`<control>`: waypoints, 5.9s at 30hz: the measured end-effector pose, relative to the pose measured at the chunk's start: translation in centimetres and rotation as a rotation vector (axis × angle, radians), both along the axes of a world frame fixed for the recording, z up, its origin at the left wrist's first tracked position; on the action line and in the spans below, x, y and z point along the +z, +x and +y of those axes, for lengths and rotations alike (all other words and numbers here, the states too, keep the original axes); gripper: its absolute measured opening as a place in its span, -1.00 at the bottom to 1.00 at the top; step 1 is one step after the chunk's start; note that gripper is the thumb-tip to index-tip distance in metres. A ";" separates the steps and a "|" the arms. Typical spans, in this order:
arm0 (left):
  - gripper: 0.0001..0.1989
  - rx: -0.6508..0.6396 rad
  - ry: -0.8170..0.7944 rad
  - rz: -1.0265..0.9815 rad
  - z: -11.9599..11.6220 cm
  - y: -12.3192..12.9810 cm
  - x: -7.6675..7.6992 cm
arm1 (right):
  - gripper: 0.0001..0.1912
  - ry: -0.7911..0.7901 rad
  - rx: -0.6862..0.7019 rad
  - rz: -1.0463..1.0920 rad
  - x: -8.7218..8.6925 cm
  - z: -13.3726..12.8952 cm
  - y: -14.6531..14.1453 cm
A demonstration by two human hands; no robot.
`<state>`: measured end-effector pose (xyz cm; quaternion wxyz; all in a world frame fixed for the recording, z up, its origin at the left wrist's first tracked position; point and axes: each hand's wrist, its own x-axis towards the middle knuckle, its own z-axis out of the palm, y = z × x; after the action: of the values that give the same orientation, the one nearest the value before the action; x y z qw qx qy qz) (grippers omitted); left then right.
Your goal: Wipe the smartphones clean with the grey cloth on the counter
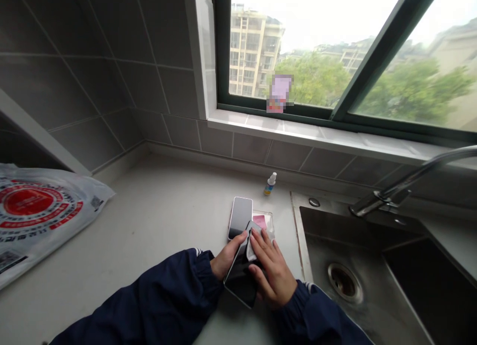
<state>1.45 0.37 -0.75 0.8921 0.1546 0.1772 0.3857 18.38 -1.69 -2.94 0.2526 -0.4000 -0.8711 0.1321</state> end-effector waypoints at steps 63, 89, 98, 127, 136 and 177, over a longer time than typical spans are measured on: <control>-0.42 -0.095 -0.096 0.064 -0.8 -0.5 0.8 | -0.54 -0.058 -0.026 0.326 -0.1 1.5 0.5; -0.36 0.090 -0.027 -0.100 -0.4 -0.3 -0.5 | -0.51 0.019 0.174 0.038 3.2 -0.2 0.0; -0.32 0.039 -0.032 -0.023 -0.5 -0.4 0.0 | -0.47 0.066 0.104 0.004 2.8 -0.4 -0.2; -0.37 0.023 -0.005 0.067 -0.4 -0.5 -0.6 | -0.53 0.164 0.054 0.090 1.9 -0.8 -0.7; -0.40 0.029 0.026 0.063 -0.2 -0.4 -0.4 | -0.50 0.174 0.073 0.079 1.7 -1.1 -0.9; -0.42 0.020 0.049 0.058 -0.3 -0.4 -0.7 | -0.55 0.119 -0.058 0.011 1.6 -0.4 -0.1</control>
<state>1.03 0.11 -1.41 0.8786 0.1858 0.1952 0.3943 18.25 -2.13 -1.38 0.2844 -0.4088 -0.8639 0.0749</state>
